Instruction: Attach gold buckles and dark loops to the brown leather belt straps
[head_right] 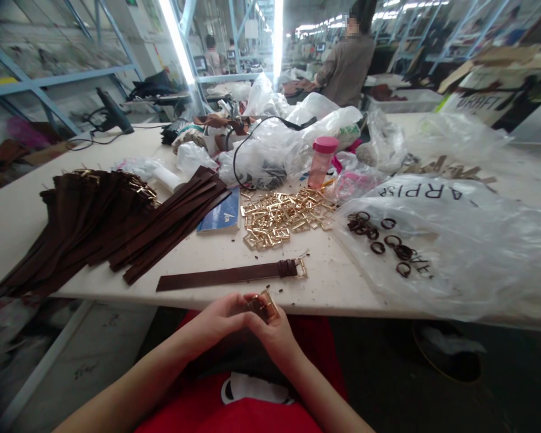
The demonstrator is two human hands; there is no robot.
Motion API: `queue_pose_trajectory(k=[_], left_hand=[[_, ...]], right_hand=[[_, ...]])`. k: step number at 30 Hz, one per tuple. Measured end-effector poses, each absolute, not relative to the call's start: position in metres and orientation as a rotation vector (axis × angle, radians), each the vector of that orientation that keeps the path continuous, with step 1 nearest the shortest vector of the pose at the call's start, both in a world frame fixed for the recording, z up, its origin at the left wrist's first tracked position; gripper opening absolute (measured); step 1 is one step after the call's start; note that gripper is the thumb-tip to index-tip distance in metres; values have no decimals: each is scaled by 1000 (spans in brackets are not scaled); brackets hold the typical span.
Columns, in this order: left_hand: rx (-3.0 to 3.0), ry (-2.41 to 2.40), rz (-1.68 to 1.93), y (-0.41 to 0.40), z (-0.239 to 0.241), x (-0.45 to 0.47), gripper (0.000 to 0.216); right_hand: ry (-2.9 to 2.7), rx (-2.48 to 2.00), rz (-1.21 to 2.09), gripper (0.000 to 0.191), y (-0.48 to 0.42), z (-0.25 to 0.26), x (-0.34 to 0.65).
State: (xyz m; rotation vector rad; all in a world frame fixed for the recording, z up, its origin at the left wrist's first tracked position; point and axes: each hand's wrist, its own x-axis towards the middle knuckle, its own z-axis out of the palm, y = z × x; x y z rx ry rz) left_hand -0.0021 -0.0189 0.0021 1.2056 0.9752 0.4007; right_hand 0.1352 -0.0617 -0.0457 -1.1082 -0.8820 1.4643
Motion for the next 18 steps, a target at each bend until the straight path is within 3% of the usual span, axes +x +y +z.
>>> queue_pose_trajectory(k=[8, 18], left_hand=[[1098, 876, 309, -14, -1, -14, 35], [858, 899, 182, -8, 2, -10, 20]], right_hand=[[-886, -1264, 1329, 23, -59, -44, 140], [-858, -1298, 1384, 26, -54, -44, 140]])
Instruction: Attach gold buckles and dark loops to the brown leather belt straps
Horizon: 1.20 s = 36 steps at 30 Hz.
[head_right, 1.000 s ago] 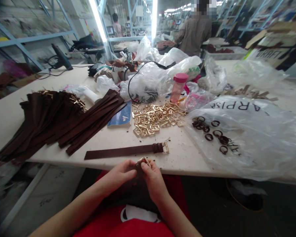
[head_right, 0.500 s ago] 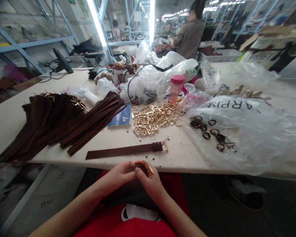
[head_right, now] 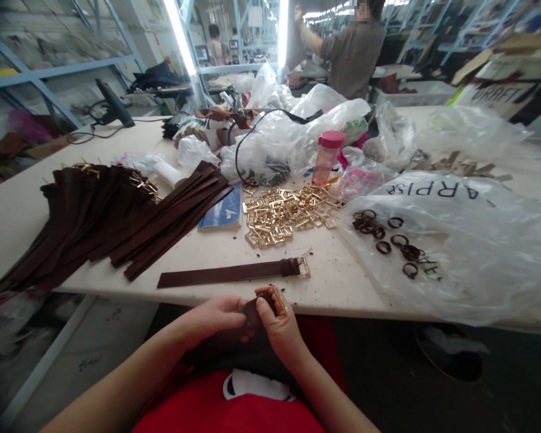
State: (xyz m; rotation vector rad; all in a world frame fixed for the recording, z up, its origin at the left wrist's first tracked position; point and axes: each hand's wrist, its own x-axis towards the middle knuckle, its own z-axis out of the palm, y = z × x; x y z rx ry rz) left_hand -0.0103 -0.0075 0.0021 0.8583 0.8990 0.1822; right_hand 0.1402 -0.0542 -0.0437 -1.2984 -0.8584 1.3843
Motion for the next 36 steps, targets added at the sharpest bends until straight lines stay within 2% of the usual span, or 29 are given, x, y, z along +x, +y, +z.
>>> queue_pose_trajectory(k=[7, 16, 22, 26, 31, 36], left_hand=[[903, 814, 105, 0, 5, -16, 18], [739, 801, 112, -4, -1, -16, 22], [776, 807, 126, -8, -4, -15, 22], [794, 771, 132, -10, 2, -14, 24], [969, 770, 99, -12, 11, -16, 22], [1418, 937, 106, -10, 5, -6, 22]], right_hand=[[-994, -1324, 1243, 24, -53, -54, 142], [-645, -1230, 1525, 27, -55, -50, 142], [-1036, -1343, 1231, 22, -60, -49, 145], [-1133, -1312, 1229, 19, -65, -48, 145], [-1047, -1320, 1274, 23, -72, -50, 144], [-1024, -1256, 1303, 34, -75, -48, 140]])
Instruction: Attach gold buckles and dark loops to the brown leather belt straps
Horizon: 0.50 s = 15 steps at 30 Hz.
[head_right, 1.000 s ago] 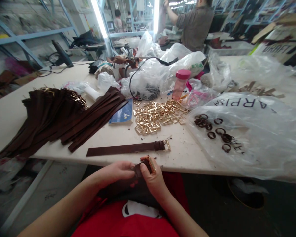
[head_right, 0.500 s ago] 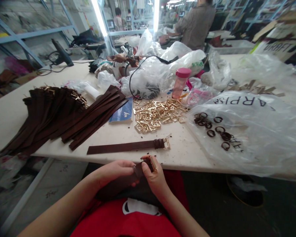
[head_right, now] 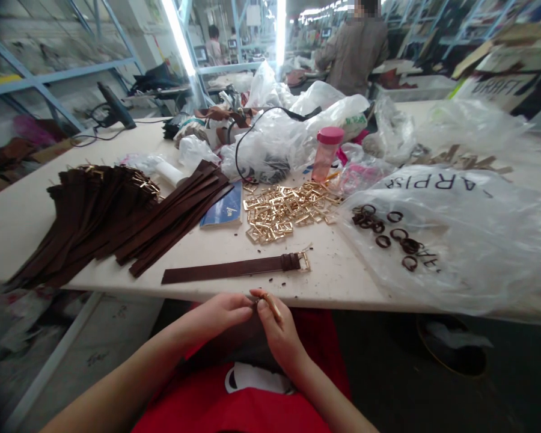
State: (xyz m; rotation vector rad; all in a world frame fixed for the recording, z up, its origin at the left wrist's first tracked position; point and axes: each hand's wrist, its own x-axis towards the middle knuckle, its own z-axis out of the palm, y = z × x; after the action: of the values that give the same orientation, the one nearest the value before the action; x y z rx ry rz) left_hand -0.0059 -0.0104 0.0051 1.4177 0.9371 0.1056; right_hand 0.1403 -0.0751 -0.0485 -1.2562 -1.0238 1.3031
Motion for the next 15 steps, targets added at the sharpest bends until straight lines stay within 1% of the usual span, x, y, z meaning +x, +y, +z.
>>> queue_pose_trajectory(k=[3, 6, 8, 10, 12, 15], left_hand=[[1546, 933, 128, -11, 5, 3, 22], [1429, 906, 33, -14, 12, 2, 27], [1320, 951, -136, -12, 21, -6, 34], [1422, 1045, -205, -1, 31, -14, 33], [1709, 1151, -138, 16, 38, -16, 26], [2039, 1307, -55, 44, 33, -7, 25]], right_hand=[[-933, -1249, 1328, 41, -75, -48, 140], [-868, -1296, 1315, 45, -72, -46, 146], [-871, -1367, 1176, 43, -66, -44, 155], [-886, -1448, 975, 37, -56, -42, 169], [-900, -1533, 816, 32, -43, -43, 187], [-1077, -1699, 572, 24, -19, -51, 213]])
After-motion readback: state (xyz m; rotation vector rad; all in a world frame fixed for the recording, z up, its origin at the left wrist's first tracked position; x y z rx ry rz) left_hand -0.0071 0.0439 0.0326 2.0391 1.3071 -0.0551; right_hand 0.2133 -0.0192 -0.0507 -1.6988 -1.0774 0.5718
